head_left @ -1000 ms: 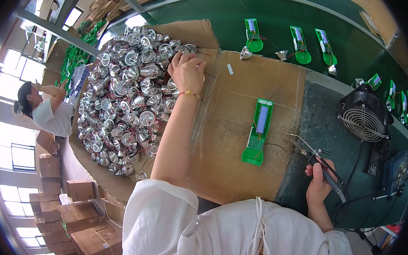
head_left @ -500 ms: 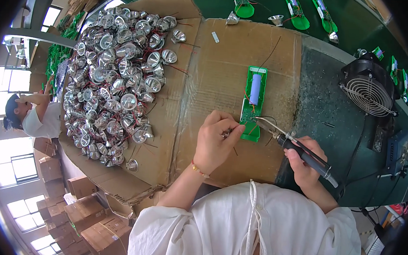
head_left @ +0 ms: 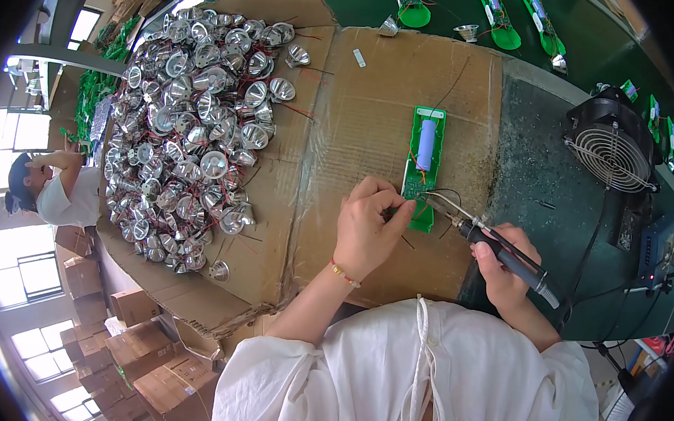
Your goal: Soldering wires onto small electronic components at an assembly line workbench.
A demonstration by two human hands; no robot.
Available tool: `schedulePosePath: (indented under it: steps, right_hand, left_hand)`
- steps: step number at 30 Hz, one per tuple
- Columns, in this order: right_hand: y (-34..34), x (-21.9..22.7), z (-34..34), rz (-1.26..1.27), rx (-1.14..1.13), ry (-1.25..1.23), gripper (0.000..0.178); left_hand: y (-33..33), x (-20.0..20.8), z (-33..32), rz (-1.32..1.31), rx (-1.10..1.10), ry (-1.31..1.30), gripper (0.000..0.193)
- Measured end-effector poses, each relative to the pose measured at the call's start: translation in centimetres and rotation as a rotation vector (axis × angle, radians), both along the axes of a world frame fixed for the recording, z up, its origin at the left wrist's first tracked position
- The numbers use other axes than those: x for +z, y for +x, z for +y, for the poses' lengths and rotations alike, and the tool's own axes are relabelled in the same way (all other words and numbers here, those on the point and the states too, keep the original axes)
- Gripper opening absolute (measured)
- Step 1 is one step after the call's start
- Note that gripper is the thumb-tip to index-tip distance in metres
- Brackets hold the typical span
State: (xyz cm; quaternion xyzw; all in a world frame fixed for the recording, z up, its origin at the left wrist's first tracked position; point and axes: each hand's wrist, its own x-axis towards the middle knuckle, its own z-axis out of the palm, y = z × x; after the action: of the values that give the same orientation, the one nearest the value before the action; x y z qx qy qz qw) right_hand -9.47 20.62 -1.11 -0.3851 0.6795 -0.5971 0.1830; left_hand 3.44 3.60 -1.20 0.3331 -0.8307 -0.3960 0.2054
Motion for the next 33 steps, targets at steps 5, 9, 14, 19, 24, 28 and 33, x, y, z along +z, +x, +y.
schedulePosePath:
  steps: [5, 9, 14, 19, 24, 28, 33]
  right_hand:
    - [-0.3, 1.6, -0.9, 0.28, 0.12, -0.13, 0.018]
    - [-0.5, 1.9, -0.7, 0.213, 0.102, -0.089, 0.018]
    - [-0.5, 1.0, 0.4, 0.087, 0.008, -0.081, 0.017]
    - [-0.1, 0.2, 0.5, -0.111, -0.075, -0.112, 0.017]
    - [0.0, 0.1, 0.2, -0.017, 0.019, -0.043, 0.015]
    - [0.0, -0.3, 0.1, 0.005, 0.025, -0.013, 0.015]
    - [0.7, -0.1, 0.1, -0.225, -0.14, -0.116, 0.017]
  left_hand:
    - [-0.2, 0.2, -0.1, 0.005, 0.001, 0.014, 0.012]
    - [-0.4, 0.2, -0.2, 0.012, 0.003, 0.05, 0.012]
    - [-0.2, 0.2, -0.2, 0.015, -0.001, 0.022, 0.012]
    - [-0.2, 0.3, -0.2, 0.004, 0.009, 0.026, 0.013]
    - [-0.3, 0.0, -0.2, 0.001, 0.001, 0.031, 0.015]
    - [-0.2, -0.3, -0.2, 0.015, -0.004, 0.01, 0.016]
    - [-0.5, 0.3, -0.2, -0.019, 0.008, 0.057, 0.015]
